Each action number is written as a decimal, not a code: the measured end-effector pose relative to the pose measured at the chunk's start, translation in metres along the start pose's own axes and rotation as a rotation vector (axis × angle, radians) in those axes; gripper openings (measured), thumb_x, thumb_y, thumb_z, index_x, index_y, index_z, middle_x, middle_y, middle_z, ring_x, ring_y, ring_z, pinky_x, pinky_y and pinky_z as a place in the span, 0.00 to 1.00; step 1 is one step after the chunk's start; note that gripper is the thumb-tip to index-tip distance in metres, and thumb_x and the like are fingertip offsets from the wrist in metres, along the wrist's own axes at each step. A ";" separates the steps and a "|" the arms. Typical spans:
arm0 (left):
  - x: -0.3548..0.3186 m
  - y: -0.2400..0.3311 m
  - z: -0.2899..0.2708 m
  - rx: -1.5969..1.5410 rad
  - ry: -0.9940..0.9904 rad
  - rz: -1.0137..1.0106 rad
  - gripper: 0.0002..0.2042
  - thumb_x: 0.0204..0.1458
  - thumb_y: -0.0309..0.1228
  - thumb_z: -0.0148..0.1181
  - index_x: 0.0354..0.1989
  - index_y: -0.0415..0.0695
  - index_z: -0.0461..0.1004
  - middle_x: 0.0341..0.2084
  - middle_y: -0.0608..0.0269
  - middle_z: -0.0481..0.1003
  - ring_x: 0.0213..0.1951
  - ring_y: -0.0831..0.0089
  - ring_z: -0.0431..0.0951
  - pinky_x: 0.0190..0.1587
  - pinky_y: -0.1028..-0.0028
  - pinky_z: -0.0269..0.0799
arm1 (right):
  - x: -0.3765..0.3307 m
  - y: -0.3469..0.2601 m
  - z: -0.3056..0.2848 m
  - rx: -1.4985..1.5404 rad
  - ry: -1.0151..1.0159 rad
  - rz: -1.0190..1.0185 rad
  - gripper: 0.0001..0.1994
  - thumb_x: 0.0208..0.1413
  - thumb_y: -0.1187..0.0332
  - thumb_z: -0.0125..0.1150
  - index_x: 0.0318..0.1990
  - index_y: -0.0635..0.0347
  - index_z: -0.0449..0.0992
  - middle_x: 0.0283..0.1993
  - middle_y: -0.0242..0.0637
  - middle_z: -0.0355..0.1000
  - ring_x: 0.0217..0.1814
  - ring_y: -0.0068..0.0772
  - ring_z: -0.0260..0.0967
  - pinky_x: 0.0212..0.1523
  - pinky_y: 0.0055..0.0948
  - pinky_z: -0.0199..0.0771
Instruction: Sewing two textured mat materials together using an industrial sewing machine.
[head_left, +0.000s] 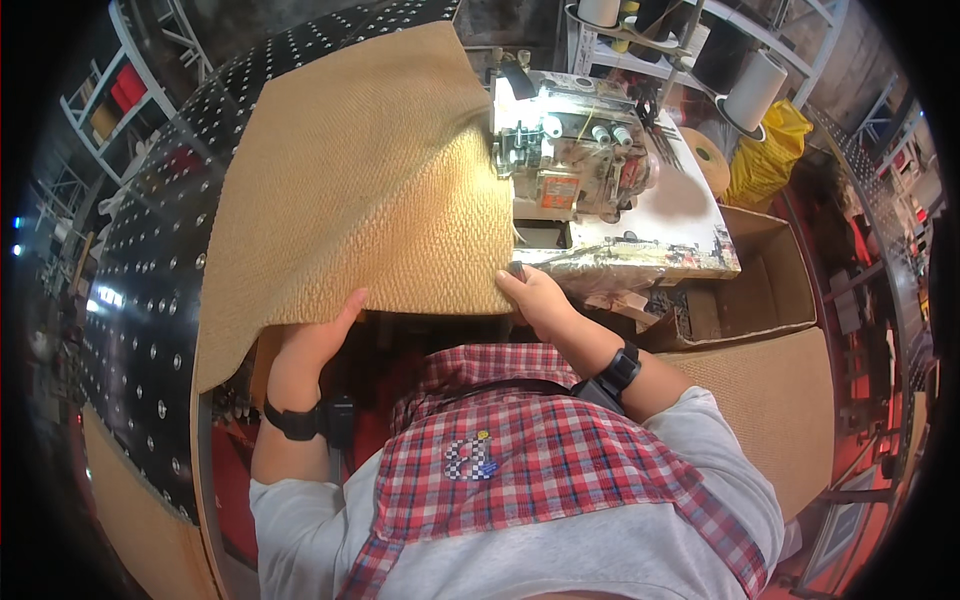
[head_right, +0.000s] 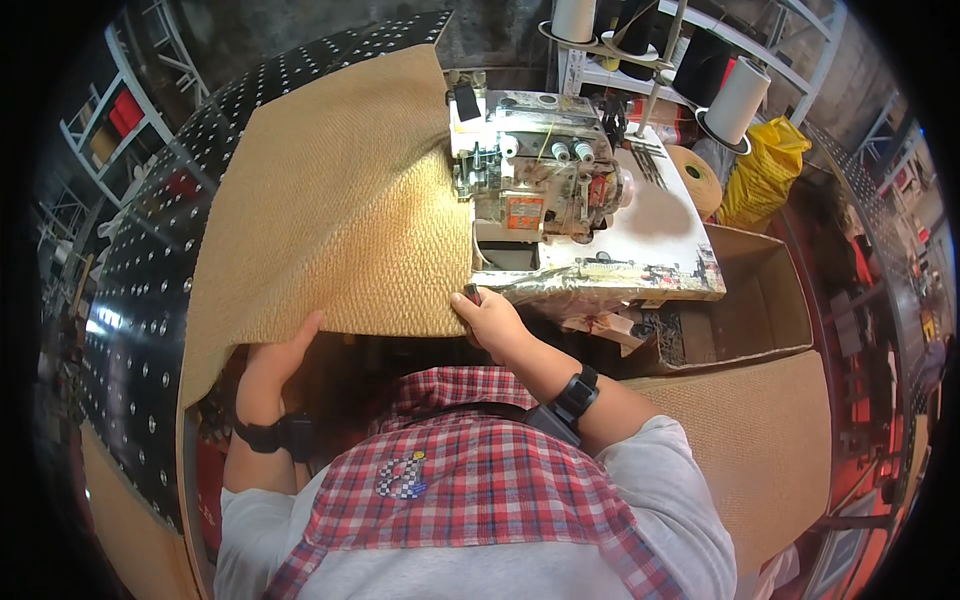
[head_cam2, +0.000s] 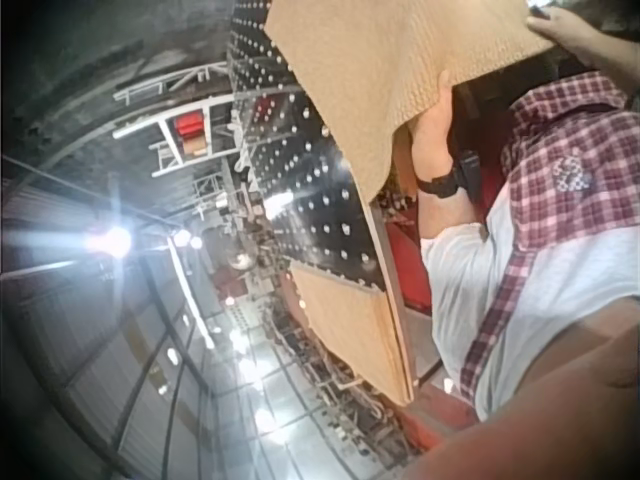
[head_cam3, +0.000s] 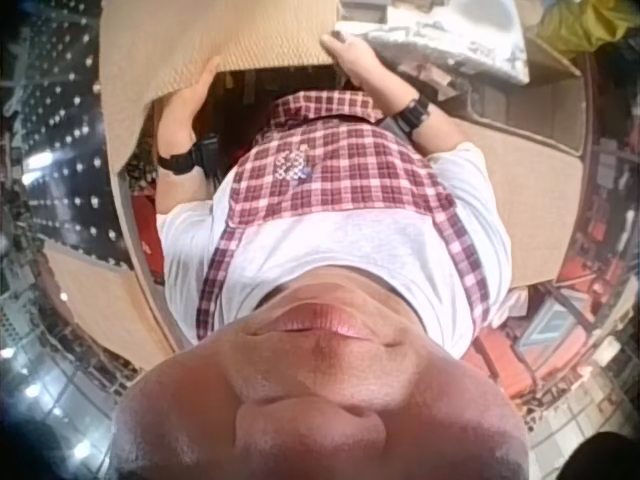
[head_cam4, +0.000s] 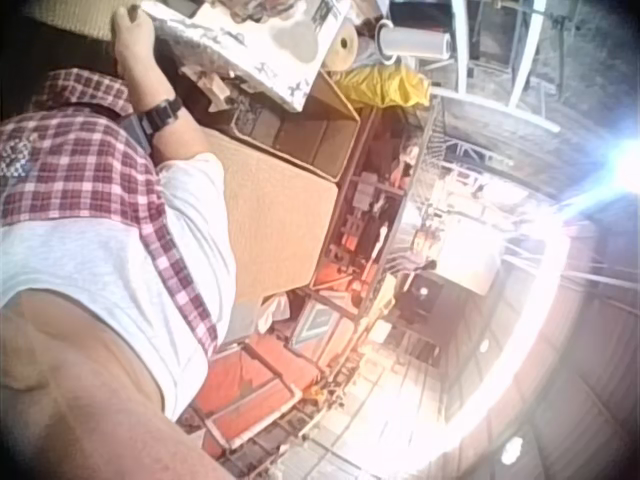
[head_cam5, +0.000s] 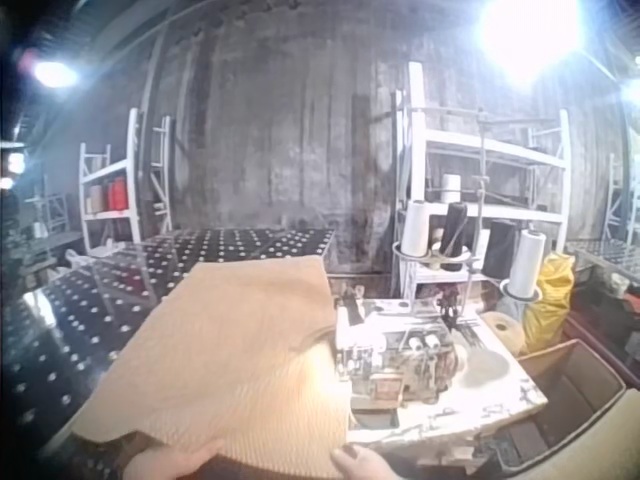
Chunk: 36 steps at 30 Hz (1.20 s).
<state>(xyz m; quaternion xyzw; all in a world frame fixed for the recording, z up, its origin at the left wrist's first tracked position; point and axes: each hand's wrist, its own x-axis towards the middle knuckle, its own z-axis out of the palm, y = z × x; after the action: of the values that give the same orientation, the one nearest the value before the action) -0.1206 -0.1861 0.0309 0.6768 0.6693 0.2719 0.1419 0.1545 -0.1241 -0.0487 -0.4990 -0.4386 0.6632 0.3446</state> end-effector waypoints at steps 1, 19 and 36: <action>0.006 0.000 0.001 0.018 0.008 0.030 0.23 0.46 0.42 0.54 0.49 0.42 0.64 0.49 0.53 0.64 0.52 0.57 0.61 0.54 0.64 0.54 | 0.000 -0.001 -0.001 0.061 -0.024 0.012 0.12 0.55 0.61 0.47 0.27 0.60 0.65 0.14 0.27 0.55 0.11 0.17 0.48 0.11 0.19 0.46; 0.116 -0.002 0.026 0.336 0.153 0.148 0.21 0.49 0.44 0.49 0.50 0.46 0.64 0.51 0.57 0.62 0.53 0.58 0.59 0.55 0.63 0.52 | 0.006 0.007 -0.014 0.091 -0.083 0.012 0.13 0.56 0.59 0.44 0.23 0.57 0.62 0.11 0.25 0.53 0.10 0.17 0.46 0.10 0.19 0.44; 0.134 0.002 0.053 0.447 0.419 0.462 0.20 0.50 0.41 0.50 0.48 0.43 0.66 0.47 0.53 0.65 0.50 0.57 0.63 0.53 0.65 0.56 | 0.018 -0.025 0.000 0.082 -0.012 0.025 0.12 0.53 0.58 0.47 0.32 0.58 0.65 0.23 0.33 0.65 0.17 0.21 0.56 0.15 0.17 0.51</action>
<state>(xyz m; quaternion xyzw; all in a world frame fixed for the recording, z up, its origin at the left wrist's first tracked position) -0.0956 -0.0457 0.0127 0.7539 0.5563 0.2764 -0.2139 0.1507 -0.0987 -0.0320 -0.4859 -0.4070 0.6878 0.3538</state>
